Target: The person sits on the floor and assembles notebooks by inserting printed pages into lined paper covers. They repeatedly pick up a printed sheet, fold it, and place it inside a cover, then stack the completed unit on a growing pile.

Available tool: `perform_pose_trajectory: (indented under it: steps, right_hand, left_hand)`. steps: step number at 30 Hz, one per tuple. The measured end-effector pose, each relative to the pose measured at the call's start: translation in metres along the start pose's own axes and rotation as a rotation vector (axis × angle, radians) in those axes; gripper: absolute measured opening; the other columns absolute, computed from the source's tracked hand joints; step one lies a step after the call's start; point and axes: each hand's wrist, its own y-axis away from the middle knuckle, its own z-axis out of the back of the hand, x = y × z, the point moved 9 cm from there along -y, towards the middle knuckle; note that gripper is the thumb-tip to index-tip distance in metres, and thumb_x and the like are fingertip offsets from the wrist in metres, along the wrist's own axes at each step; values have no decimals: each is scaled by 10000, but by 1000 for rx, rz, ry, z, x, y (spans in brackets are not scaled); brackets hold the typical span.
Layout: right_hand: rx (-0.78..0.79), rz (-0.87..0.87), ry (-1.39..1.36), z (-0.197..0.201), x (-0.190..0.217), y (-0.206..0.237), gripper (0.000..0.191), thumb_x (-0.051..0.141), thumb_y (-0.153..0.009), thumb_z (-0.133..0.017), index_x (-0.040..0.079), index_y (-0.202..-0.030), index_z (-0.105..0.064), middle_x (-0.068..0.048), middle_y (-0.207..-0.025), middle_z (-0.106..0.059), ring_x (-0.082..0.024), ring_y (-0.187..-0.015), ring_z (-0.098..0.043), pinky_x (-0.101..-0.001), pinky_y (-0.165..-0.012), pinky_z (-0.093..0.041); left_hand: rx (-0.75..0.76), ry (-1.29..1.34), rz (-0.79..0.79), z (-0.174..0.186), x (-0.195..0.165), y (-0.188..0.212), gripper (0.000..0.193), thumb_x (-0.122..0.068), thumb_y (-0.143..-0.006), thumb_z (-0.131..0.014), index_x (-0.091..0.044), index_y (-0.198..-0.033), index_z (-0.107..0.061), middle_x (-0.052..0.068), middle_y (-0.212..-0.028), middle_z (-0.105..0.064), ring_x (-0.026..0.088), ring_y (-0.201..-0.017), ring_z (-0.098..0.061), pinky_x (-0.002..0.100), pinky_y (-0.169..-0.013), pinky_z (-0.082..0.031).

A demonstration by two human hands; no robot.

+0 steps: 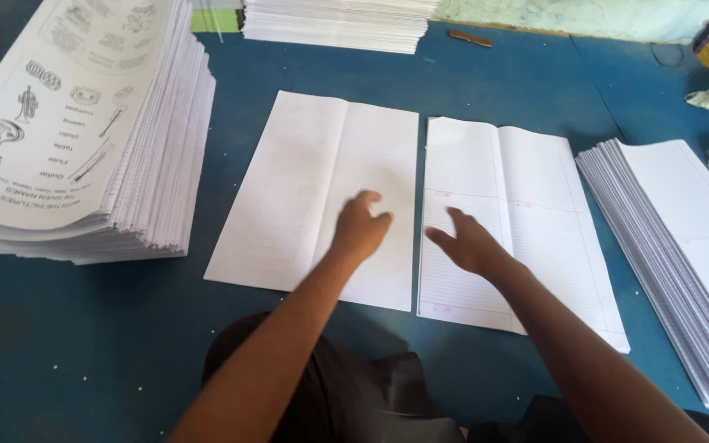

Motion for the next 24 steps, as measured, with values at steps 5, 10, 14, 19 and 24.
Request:
perform_pose_trajectory:
  steps: [5, 10, 14, 19, 24]
  right_hand:
    - [19, -109, 32, -14, -83, 26, 833, 542, -963, -571, -22, -1530, -337, -308, -1504, -432, -425, -1426, -408, -500, -1155, -390]
    - [54, -182, 100, -27, -129, 53, 789, 527, -956, -588, 30, -1528, -368, -266, -1501, -455, -399, -1415, -438, -490, -1144, -419]
    - [98, -218, 151, -37, -150, 73, 755, 486, -935, -633, 65, -1516, -400, -232, -1515, -446, -386, -1403, -454, -482, -1140, -433]
    - [168, -262, 166, -42, -156, 82, 710, 431, -902, -703, 98, -1481, -461, -198, -1545, -418, -375, -1409, -442, -475, -1153, -429]
    - [203, -279, 235, -42, -143, 87, 710, 405, -872, -742, 117, -1461, -467, -172, -1514, -434, -356, -1413, -419, -464, -1140, -445]
  left_hand:
    - [221, 371, 331, -74, 44, 25, 511, -188, -883, -694, -4, -1343, -574, 201, -1253, -645, 345, -1195, -629, 454, -971, -523]
    - [354, 470, 638, -129, 65, 59, 560, -215, -894, -657, -15, -1396, -512, 188, -1324, -612, 316, -1189, -624, 472, -966, -553]
    - [441, 297, 635, -146, 63, 74, 555, -199, -962, -615, -29, -1453, -421, 188, -1413, -523, 332, -1263, -564, 503, -1012, -523]
    - [548, 214, 690, -153, 67, 85, 450, -228, -980, -569, -1, -1367, -535, 192, -1378, -591, 320, -1253, -603, 500, -1010, -540]
    - [530, 304, 783, -158, 74, 82, 422, -213, -1001, -554, 31, -1345, -537, 198, -1340, -604, 327, -1197, -639, 486, -984, -548]
